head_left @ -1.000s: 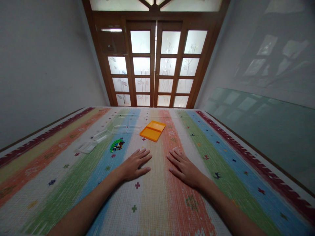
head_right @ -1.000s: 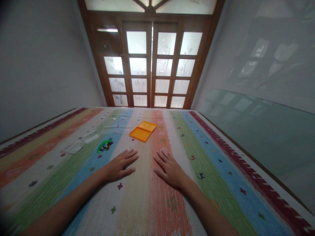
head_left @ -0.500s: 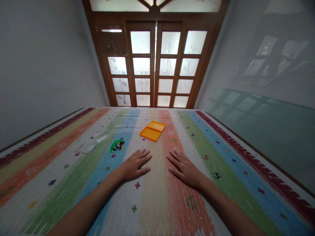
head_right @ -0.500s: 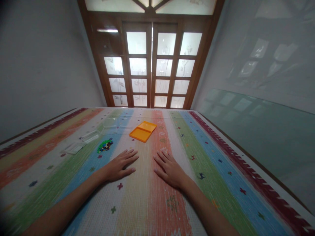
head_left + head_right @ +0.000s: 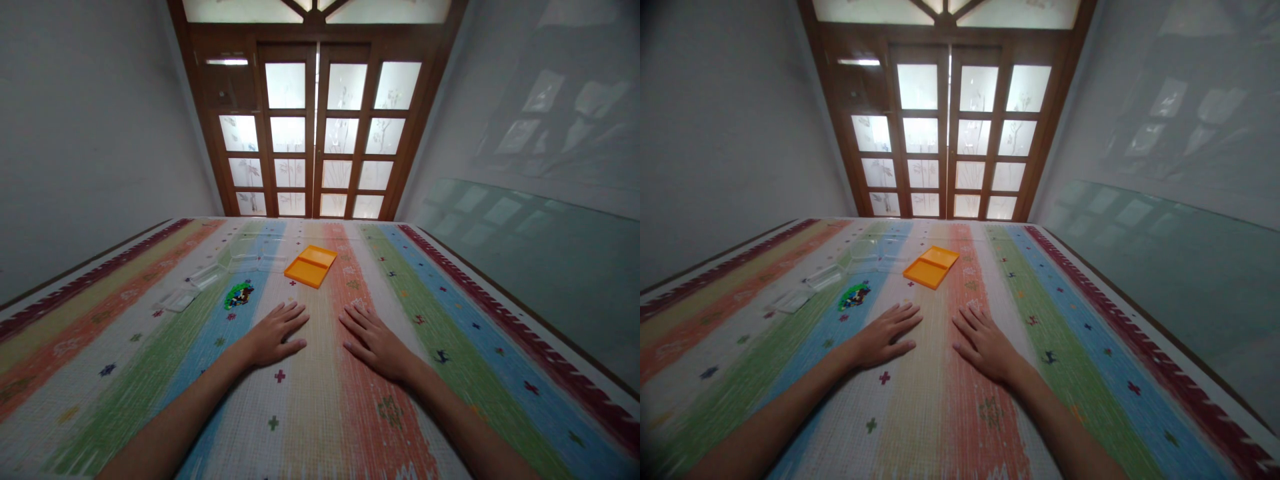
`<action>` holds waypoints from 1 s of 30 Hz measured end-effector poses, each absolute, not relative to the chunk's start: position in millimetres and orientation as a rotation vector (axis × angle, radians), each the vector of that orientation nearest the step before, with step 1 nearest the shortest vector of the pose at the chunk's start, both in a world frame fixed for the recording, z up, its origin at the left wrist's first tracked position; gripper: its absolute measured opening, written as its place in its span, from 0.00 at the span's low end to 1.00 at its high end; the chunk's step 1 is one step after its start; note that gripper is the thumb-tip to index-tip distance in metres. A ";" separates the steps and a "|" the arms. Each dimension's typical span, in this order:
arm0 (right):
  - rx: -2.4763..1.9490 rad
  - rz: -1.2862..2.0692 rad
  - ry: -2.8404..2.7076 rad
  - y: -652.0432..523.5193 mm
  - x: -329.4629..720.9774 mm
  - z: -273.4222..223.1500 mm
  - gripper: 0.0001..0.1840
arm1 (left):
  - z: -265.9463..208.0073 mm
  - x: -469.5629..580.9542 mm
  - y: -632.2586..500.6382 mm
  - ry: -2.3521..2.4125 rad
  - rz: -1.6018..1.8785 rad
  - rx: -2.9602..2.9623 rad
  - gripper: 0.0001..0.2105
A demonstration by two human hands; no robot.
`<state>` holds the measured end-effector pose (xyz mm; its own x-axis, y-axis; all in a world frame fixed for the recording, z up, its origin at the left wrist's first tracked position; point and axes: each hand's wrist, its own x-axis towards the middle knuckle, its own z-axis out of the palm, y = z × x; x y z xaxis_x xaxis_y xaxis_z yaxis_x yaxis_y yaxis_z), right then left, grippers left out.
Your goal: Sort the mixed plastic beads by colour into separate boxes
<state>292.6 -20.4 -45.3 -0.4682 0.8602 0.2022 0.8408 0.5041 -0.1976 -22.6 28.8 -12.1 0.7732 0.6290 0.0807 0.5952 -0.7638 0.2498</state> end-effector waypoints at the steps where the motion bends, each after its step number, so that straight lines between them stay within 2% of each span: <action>1: -1.432 0.098 -2.477 -20.3 292.8 -46.1 0.32 | -11.9 -22.6 28.6 0.963 0.239 2.756 0.31; 30: -1.417 0.104 -2.480 -20.1 293.6 -46.2 0.32 | -13.5 -23.2 29.8 0.928 0.283 2.751 0.30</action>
<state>293.6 -20.1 -46.2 -0.4786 0.8532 0.2073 0.8329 0.5159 -0.2002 -23.2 29.8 -13.5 0.7814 0.6142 0.1099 0.5711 -0.7750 0.2707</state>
